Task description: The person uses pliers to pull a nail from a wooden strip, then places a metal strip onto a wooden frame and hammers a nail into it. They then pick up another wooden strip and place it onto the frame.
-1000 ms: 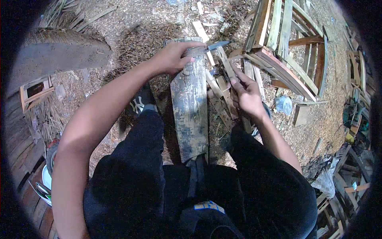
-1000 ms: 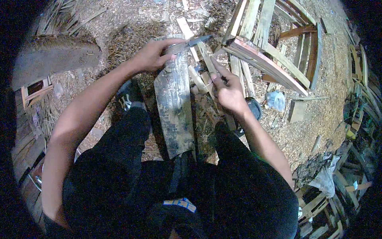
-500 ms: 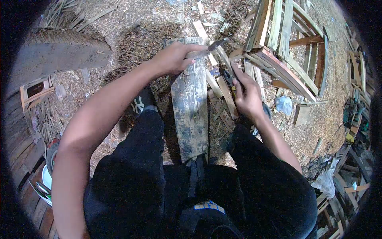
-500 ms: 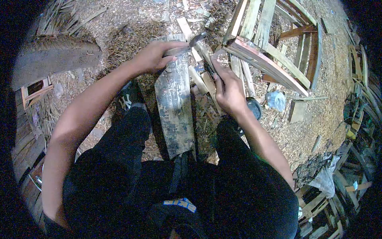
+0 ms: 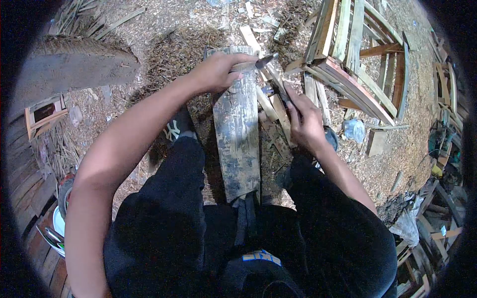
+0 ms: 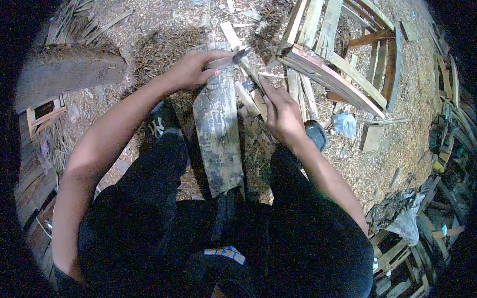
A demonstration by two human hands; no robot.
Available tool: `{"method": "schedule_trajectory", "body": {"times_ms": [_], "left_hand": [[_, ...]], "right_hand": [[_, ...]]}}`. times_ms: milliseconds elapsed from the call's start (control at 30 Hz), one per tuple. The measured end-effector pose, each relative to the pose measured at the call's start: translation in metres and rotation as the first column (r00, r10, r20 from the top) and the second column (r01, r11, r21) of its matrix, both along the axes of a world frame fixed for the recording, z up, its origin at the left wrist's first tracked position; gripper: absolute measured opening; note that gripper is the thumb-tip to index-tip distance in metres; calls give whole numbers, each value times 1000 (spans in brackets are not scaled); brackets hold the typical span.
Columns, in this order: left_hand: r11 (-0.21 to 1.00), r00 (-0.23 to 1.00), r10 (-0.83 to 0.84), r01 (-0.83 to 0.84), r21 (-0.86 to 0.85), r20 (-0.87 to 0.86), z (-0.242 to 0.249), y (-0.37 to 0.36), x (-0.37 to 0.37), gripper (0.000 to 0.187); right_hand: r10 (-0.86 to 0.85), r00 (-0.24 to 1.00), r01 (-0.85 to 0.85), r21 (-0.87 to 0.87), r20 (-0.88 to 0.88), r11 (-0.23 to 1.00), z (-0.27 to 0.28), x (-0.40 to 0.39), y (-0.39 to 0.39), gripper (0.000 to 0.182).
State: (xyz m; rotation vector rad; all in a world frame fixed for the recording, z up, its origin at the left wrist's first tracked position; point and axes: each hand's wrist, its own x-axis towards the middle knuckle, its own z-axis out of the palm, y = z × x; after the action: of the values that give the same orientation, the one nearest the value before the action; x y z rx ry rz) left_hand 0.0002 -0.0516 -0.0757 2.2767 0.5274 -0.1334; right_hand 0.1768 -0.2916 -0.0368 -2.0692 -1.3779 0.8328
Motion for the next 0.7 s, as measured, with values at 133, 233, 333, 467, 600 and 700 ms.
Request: {"method": "schedule_trajectory", "body": {"times_ms": [133, 233, 333, 467, 600, 700], "left_hand": [[1000, 1000, 1, -1, -26, -1, 0, 2, -1, 58], [998, 1000, 16, -16, -59, 7, -4, 3, 0, 56], [997, 999, -10, 13, -78, 39, -3, 6, 0, 53], [995, 997, -19, 27, -100, 73, -1, 7, 1, 49], [985, 996, -22, 36, -168, 83, -3, -1, 3, 50], [985, 999, 40, -36, -167, 19, 5, -10, 6, 52]], "right_hand": [[-106, 992, 115, 163, -68, 980, -7, -9, -7, 46], [-92, 995, 95, 163, -27, 982, -16, -6, -9, 46], [-182, 977, 192, 82, -106, 978, -19, -9, -11, 45], [-129, 992, 123, 204, 15, 971, -34, -7, -12, 46], [-463, 687, 403, -236, -560, 884, -24, -15, -6, 50], [-490, 625, 445, -238, -608, 863, -25, -14, -6, 51]]}}
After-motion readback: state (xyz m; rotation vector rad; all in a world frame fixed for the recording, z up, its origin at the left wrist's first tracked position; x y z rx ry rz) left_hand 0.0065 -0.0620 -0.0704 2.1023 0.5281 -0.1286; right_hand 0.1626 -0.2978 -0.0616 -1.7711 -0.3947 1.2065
